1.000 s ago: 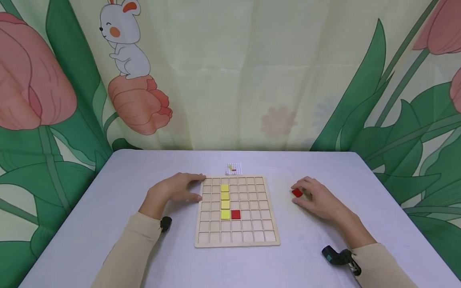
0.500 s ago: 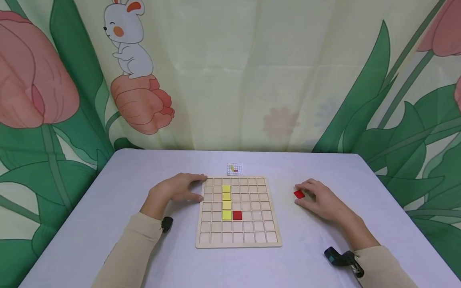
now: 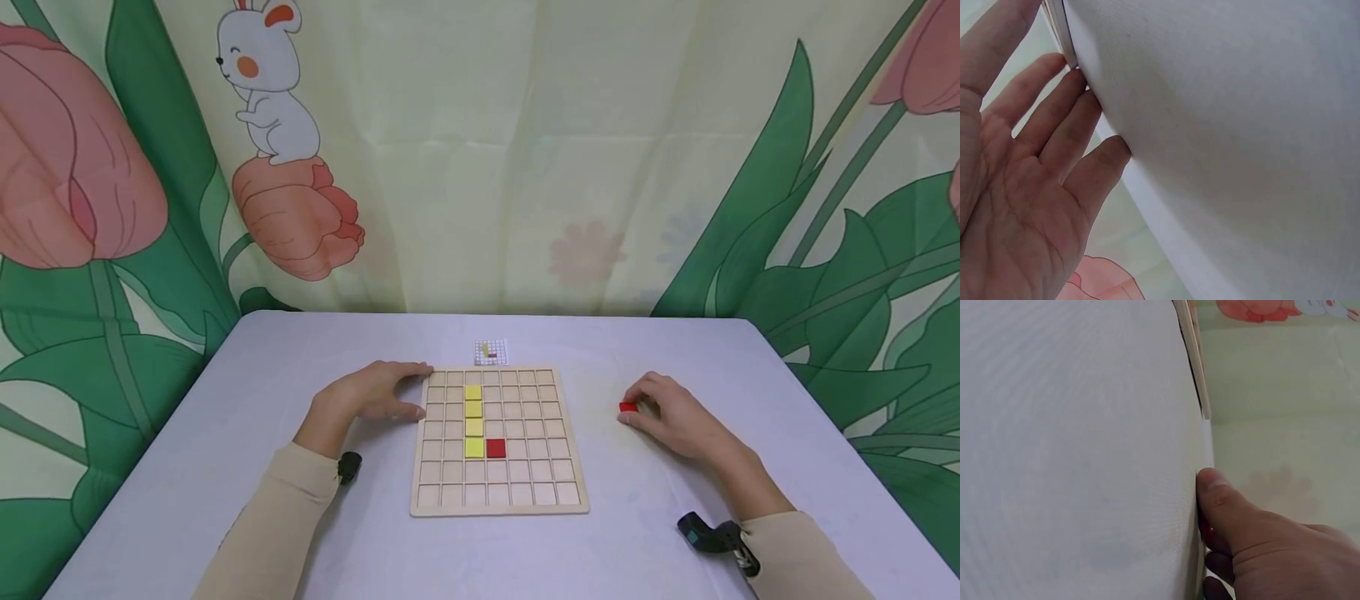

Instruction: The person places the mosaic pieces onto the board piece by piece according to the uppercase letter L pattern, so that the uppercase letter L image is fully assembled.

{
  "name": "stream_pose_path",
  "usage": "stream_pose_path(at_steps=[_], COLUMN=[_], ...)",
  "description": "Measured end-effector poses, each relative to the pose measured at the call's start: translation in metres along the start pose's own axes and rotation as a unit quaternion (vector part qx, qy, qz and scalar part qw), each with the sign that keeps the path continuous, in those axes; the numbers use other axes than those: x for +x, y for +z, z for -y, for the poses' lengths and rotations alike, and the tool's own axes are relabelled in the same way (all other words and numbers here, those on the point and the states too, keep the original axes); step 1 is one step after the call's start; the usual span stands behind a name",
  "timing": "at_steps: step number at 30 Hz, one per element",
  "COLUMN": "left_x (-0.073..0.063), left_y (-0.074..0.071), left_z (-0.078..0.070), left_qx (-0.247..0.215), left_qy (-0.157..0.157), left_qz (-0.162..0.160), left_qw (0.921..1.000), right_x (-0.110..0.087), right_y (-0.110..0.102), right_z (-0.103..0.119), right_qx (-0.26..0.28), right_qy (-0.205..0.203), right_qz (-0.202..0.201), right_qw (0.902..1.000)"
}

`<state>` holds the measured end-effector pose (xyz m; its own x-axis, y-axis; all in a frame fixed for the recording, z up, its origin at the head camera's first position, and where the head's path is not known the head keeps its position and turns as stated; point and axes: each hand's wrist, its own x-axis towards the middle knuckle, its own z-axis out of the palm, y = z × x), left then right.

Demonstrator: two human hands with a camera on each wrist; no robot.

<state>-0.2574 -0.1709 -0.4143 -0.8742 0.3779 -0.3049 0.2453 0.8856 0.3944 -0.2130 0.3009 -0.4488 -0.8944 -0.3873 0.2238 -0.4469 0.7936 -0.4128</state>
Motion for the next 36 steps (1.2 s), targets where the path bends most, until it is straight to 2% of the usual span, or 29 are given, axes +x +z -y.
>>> stream_pose_path(at_steps=[15,20,36], left_x=[-0.001,-0.001,-0.001], left_y=[-0.001,-0.002,0.000], left_z=[0.002,0.002,0.002], left_qx=[0.003,-0.002,0.001], left_qy=[0.013,-0.001,0.014], left_qz=[-0.005,-0.006,-0.010], left_qw=[0.9999,1.0000,0.9998], right_x=[0.003,0.007,0.017], right_y=[0.005,0.011,0.016], right_z=[0.009,0.017,0.043], right_qx=[0.050,0.074,0.107], right_qy=[0.010,-0.002,-0.047], right_qz=[-0.005,-0.011,-0.017], right_qw=[0.9987,0.9972,0.9930])
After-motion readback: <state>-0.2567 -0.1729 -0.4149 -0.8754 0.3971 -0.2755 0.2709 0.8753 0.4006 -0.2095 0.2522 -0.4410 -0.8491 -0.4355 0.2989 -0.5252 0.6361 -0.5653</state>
